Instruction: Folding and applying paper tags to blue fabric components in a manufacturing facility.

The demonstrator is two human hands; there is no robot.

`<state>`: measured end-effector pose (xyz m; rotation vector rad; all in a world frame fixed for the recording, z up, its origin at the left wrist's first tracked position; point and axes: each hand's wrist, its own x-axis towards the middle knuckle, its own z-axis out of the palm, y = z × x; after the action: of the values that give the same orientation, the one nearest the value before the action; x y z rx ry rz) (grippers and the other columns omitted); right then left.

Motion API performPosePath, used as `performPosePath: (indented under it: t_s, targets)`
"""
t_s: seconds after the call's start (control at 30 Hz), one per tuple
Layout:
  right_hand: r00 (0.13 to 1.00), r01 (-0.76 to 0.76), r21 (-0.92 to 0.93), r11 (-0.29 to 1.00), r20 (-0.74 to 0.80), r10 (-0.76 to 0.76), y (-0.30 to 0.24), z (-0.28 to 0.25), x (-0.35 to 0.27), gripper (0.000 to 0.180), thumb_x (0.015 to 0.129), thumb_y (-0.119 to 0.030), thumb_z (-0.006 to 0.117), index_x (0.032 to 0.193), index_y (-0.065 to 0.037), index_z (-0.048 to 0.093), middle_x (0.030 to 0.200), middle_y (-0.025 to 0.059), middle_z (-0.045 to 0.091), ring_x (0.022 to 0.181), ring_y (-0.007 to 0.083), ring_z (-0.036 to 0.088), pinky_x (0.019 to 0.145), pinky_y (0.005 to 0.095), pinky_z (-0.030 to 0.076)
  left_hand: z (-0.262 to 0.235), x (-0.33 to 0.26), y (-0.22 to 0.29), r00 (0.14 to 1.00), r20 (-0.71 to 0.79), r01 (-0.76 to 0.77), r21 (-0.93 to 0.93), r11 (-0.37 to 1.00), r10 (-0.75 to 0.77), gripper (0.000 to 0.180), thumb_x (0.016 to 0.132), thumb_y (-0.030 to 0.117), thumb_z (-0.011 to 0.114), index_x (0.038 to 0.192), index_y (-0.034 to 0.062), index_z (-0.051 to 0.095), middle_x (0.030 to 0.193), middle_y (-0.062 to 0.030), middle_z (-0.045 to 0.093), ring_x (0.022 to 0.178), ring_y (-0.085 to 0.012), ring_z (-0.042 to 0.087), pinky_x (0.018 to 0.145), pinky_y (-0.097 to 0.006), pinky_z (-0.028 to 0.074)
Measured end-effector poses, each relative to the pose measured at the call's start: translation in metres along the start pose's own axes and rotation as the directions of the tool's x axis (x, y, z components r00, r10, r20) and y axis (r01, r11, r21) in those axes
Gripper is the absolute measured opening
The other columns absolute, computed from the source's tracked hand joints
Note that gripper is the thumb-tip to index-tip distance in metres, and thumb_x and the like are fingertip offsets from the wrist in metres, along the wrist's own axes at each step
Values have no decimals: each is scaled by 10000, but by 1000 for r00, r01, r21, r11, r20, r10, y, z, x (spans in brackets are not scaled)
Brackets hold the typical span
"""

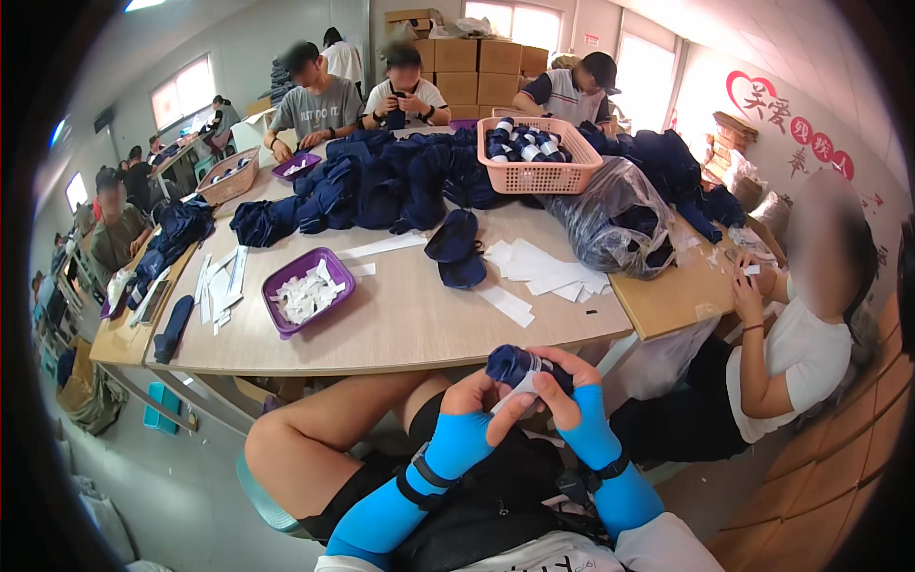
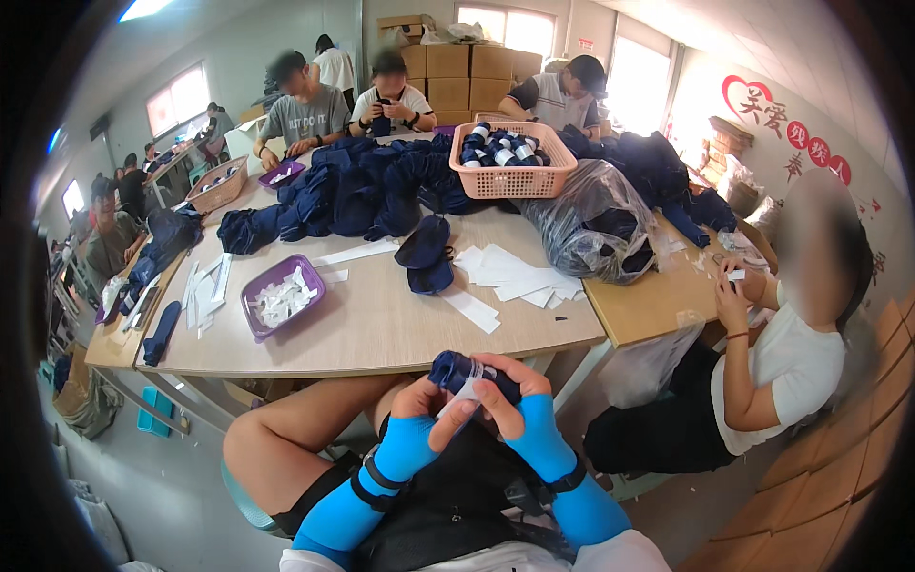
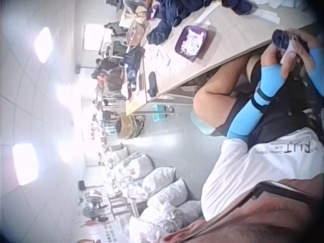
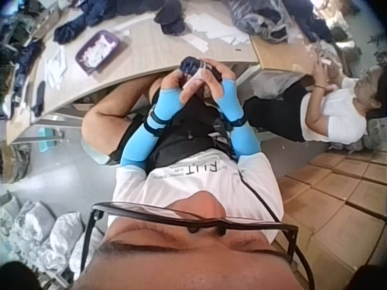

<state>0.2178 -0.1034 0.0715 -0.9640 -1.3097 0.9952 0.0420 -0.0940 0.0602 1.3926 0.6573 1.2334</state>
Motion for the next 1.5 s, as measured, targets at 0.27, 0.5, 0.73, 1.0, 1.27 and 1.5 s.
performPosePath:
  t_s: [0.27, 0.5, 0.73, 1.0, 1.27, 1.5]
  targets:
    - [988, 57, -5, 998, -143, -57, -7, -26, 16, 413, 976, -237, 786, 1297, 4, 688, 905, 6, 698, 703, 62, 590, 653, 227, 501, -8, 3, 13, 695, 450, -719, 438, 539, 561, 548, 816, 558, 861, 940, 67, 652, 864, -92, 676, 716, -263, 657, 638, -340, 501]
    - [944, 313, -263, 913, 196, -267, -43, -8, -9, 432, 876, -200, 881, 1213, -13, 687, 1042, 115, 757, 942, 217, 728, 854, 317, 567, -24, 9, -32, 887, 377, 372, -248, 895, -264, 423, 1016, 435, 694, 1098, 21, 681, 859, -31, 694, 749, -129, 663, 656, -282, 523]
    - [764, 584, -372, 721, 551, -335, -41, 2, -4, 368, 799, -190, 914, 1077, -42, 724, 1551, 264, 519, 1212, 412, 695, 957, 398, 575, -37, 18, 5, 868, 334, 487, -426, 763, -368, 231, 1036, 227, 685, 1044, 6, 750, 876, -22, 747, 794, -53, 653, 717, -203, 514]
    - [822, 561, -439, 702, 395, -410, -28, 4, -2, 259, 801, -93, 867, 1024, -50, 742, 1589, 311, 460, 1339, 443, 615, 1008, 374, 541, -44, 8, 11, 915, 349, 317, -306, 898, -204, 281, 1008, 180, 726, 1220, -4, 723, 1058, -32, 748, 920, -68, 651, 821, -216, 507]
    - [800, 596, -336, 730, 332, -500, -11, -4, 1, 186, 890, -86, 796, 1044, -57, 696, 1537, 356, 495, 1374, 455, 586, 1061, 412, 504, -34, 10, 19, 912, 408, 124, -216, 968, -26, 339, 949, 42, 781, 1267, 28, 664, 1126, -5, 680, 1023, -60, 615, 916, -233, 510]
    - [895, 446, -148, 883, 93, -436, 11, 4, -8, 521, 959, -215, 769, 1341, -46, 459, 1459, 249, 539, 1178, 278, 621, 986, 374, 514, -32, 12, 5, 936, 345, 135, -168, 976, -70, 271, 975, 29, 716, 1244, 27, 687, 1189, -29, 706, 1100, -87, 623, 1003, -268, 492]
